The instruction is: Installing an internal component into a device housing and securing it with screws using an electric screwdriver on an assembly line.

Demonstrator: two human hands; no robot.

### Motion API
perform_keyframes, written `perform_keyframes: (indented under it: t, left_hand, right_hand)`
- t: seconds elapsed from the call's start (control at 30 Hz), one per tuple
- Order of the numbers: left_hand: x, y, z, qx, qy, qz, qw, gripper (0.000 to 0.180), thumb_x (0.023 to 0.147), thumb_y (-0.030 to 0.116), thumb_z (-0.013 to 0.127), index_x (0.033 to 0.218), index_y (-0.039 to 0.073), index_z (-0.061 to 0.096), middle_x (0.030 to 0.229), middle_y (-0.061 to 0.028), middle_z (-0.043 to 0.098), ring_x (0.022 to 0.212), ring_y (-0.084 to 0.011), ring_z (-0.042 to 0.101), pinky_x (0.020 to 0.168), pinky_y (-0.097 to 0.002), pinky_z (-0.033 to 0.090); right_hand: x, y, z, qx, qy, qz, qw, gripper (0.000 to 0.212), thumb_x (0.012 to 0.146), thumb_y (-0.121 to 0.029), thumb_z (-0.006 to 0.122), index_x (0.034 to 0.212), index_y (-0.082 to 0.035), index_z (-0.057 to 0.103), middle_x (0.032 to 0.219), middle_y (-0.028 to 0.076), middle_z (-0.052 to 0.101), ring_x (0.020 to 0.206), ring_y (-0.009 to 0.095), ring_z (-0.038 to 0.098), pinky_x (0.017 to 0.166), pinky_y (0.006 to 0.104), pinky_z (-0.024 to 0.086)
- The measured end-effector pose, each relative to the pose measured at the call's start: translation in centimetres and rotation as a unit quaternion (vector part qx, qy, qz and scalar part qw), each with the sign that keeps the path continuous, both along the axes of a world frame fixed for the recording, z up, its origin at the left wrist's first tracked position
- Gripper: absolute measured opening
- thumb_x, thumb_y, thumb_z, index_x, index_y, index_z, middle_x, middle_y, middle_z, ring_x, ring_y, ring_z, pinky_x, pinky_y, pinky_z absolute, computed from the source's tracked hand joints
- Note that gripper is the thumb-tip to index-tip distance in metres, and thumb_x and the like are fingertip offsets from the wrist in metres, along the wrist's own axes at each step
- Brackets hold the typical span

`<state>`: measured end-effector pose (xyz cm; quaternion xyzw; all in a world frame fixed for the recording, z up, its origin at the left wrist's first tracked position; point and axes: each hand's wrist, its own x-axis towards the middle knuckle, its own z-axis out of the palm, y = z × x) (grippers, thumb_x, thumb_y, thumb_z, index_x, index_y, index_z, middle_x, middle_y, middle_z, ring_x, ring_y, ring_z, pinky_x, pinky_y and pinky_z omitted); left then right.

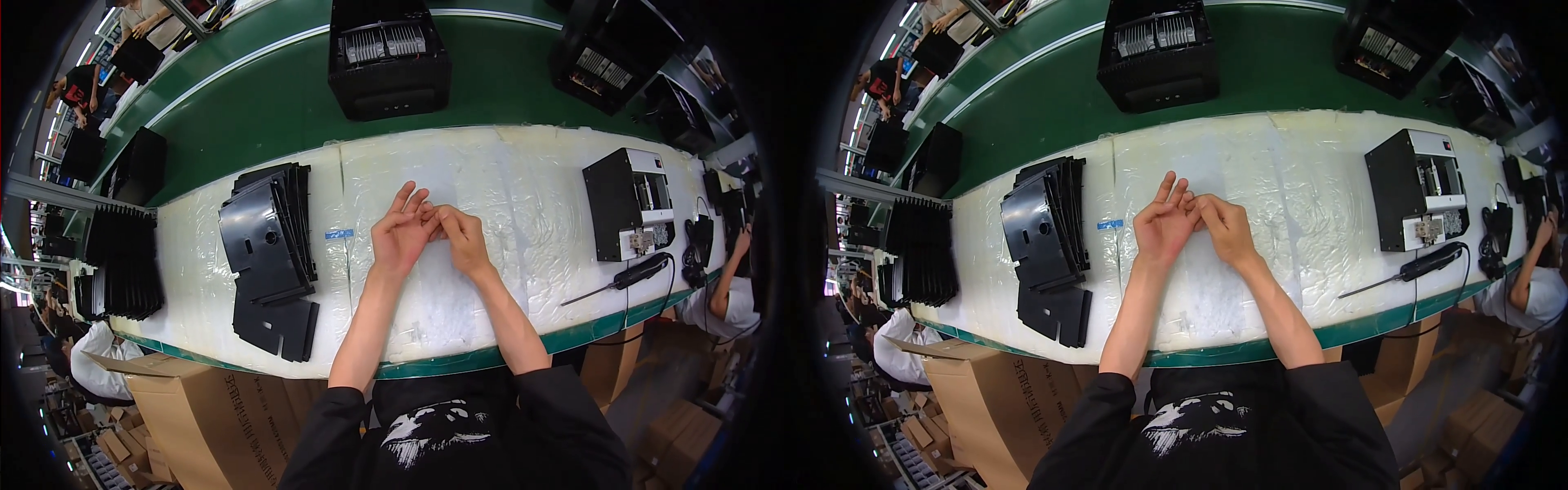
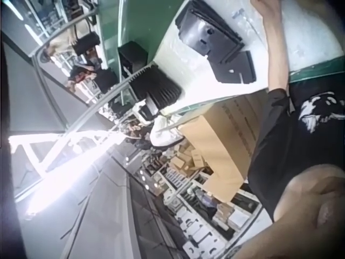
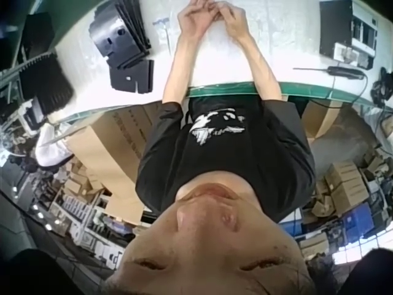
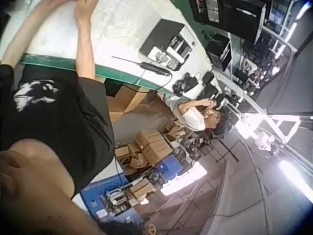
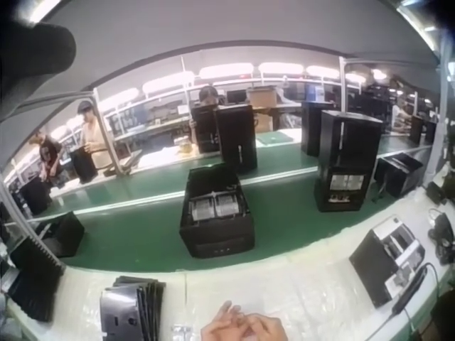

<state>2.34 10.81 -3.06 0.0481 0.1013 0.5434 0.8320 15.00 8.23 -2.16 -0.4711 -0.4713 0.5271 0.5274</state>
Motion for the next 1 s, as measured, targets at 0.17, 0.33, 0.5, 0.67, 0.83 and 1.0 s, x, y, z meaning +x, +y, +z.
perform_keyframes:
  t: [0.17, 0.33, 0.5, 0.67, 0.83, 1.0]
  left_hand:
    - [-0.2, 0.0, -0.2, -0.003, -0.005, -0.012, 1.0, 0.049, 0.07, 0.001, 0.044, 0.119, 0.004, 0.041, 0.112, -0.0142, 0.05, 0.094, -0.0238, 0.049, 0.088, -0.0397, 0.04]
    - [0.0, -0.1, 0.4, -0.009, 0.008, -0.002, 1.0, 0.048, 0.069, 0.0, 0.043, 0.117, 0.004, 0.044, 0.108, -0.0132, 0.052, 0.092, -0.0235, 0.049, 0.087, -0.0378, 0.039]
    - [0.0, -0.1, 0.2, -0.005, -0.002, -0.003, 1.0, 0.048, 0.069, 0.0, 0.044, 0.117, 0.004, 0.044, 0.109, -0.0132, 0.051, 0.093, -0.0235, 0.049, 0.087, -0.0382, 0.039]
    - [-0.5, 0.1, -0.5, 0.003, -0.007, 0.001, 1.0, 0.049, 0.07, 0.001, 0.043, 0.119, 0.004, 0.042, 0.112, -0.014, 0.051, 0.095, -0.0238, 0.05, 0.089, -0.0393, 0.04]
    - [0.0, 0.0, -0.1, -0.003, -0.003, -0.004, 1.0, 0.049, 0.069, 0.001, 0.044, 0.118, 0.005, 0.044, 0.11, -0.0135, 0.051, 0.094, -0.0234, 0.049, 0.087, -0.0383, 0.039]
    - [-0.1, 0.0, 0.3, -0.029, -0.002, 0.002, 1.0, 0.048, 0.068, 0.0, 0.044, 0.116, 0.004, 0.045, 0.108, -0.0129, 0.051, 0.092, -0.0233, 0.049, 0.088, -0.0375, 0.039]
  right_hand:
    - [0.0, -0.1, -0.1, 0.014, -0.098, 0.013, 0.995, 0.028, 0.091, -0.017, 0.045, 0.097, 0.005, 0.06, 0.077, 0.007, 0.061, 0.066, 0.012, 0.054, 0.061, 0.0245, 0.045]
    - [0.1, -0.2, 0.1, -0.019, -0.029, 0.019, 0.999, 0.024, 0.089, -0.013, 0.048, 0.098, 0.005, 0.06, 0.08, 0.007, 0.062, 0.068, 0.013, 0.056, 0.061, 0.0251, 0.046]
    - [0.0, -0.1, -0.2, 0.001, -0.015, 0.012, 1.0, 0.025, 0.09, -0.016, 0.047, 0.097, 0.005, 0.06, 0.079, 0.007, 0.062, 0.066, 0.013, 0.055, 0.061, 0.0254, 0.045]
    - [-0.1, 0.0, 0.2, -0.003, -0.116, 0.023, 0.993, 0.027, 0.09, -0.018, 0.046, 0.093, 0.005, 0.06, 0.078, 0.007, 0.061, 0.066, 0.012, 0.055, 0.061, 0.0256, 0.045]
    - [0.2, -0.1, 0.1, -0.01, -0.003, 0.009, 1.0, 0.022, 0.089, -0.015, 0.049, 0.092, 0.004, 0.06, 0.076, 0.006, 0.061, 0.065, 0.011, 0.054, 0.06, 0.0244, 0.045]
    - [-0.3, -0.3, 0.3, -0.006, -0.093, 0.001, 0.996, 0.023, 0.088, -0.016, 0.05, 0.09, 0.004, 0.06, 0.074, 0.006, 0.061, 0.063, 0.011, 0.054, 0.058, 0.0244, 0.044]
